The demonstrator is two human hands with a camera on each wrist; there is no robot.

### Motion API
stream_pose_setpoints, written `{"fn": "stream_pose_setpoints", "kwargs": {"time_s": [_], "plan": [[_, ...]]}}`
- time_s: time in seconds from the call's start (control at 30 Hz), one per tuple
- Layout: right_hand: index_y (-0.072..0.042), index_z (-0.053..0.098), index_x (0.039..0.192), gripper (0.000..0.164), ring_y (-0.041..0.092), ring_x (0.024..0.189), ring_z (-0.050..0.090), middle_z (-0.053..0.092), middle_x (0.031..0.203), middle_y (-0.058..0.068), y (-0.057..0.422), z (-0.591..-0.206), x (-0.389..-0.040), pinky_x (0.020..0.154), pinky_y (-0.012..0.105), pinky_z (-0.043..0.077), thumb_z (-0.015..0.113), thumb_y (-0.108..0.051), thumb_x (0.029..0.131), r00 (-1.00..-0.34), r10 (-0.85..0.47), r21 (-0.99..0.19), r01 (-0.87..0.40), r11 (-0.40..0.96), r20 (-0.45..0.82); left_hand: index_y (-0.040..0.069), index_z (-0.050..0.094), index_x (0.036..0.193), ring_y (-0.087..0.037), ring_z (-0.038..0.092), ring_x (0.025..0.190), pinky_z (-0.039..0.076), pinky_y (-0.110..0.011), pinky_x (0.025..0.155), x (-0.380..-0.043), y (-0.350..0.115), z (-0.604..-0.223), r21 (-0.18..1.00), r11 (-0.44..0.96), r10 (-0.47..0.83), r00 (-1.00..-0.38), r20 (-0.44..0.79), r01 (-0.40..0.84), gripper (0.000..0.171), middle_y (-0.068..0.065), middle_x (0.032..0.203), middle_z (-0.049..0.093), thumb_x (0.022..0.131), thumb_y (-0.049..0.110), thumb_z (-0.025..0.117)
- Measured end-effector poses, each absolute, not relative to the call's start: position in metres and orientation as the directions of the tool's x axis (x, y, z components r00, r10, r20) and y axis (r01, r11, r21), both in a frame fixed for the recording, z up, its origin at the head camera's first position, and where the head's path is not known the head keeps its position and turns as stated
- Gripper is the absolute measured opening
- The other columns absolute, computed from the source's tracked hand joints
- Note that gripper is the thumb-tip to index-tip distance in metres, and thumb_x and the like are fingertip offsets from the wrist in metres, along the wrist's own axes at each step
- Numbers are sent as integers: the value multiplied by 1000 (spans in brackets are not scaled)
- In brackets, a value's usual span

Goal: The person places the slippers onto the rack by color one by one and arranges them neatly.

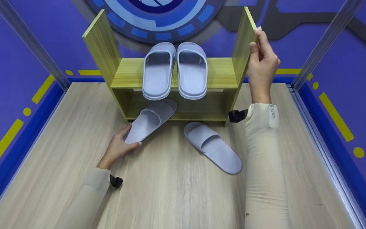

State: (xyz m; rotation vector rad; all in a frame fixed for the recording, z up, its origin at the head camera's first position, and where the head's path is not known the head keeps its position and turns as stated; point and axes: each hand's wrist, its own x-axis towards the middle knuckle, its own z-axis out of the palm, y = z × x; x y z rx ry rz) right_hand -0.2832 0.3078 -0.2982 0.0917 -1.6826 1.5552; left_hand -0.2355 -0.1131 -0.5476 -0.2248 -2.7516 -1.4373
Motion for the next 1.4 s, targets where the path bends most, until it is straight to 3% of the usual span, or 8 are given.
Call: {"fn": "stream_pose_setpoints", "kwargs": {"time_s": [0.17,0.4,0.53,0.63,1.0,1.4], "plan": [[-7,69,116,28,13,105,65,66,125,9,309,-299,-284,95,22,49,62,-6,89,-655,460,-789,-579,205,600,-3,36,146,-40,31,140,28,-54,113,-237,-105,-548,817,559,85,-990,114,142,97,-21,152,35,69,31,84],[-9,70,115,28,13,95,66,69,120,8,307,-298,-283,89,19,51,62,-7,88,-653,470,-796,-562,227,595,-5,39,143,-40,35,138,31,-53,112,-237,-97,-549,821,553,36,-988,150,145,95,-23,149,38,68,31,86],[-8,70,114,27,13,100,66,68,121,8,306,-297,-283,93,21,50,61,-7,89,-655,466,-795,-568,215,594,-6,40,142,-41,37,136,32,-52,112,-237,-96,-549,816,554,33,-984,176,165,96,-25,148,39,67,31,86],[-8,70,115,27,14,103,65,67,122,9,306,-297,-282,96,23,49,60,-7,89,-655,456,-788,-578,212,603,-7,40,142,-42,37,137,32,-52,112,-236,-98,-550,815,551,52,-982,180,179,97,-25,148,38,67,30,87],[-9,71,113,26,13,96,65,69,120,7,306,-296,-282,89,20,51,62,-8,88,-654,470,-796,-563,220,593,-6,30,147,-40,24,144,23,-52,116,-233,-112,-548,838,500,213,-969,127,220,94,-21,156,26,72,18,81],[-10,70,117,29,12,97,65,67,123,6,307,-299,-283,88,18,51,62,-11,89,-640,470,-788,-557,262,609,-8,31,146,-37,23,145,19,-49,118,-230,-105,-549,871,447,230,-968,105,201,91,-19,156,27,72,14,80]]}}
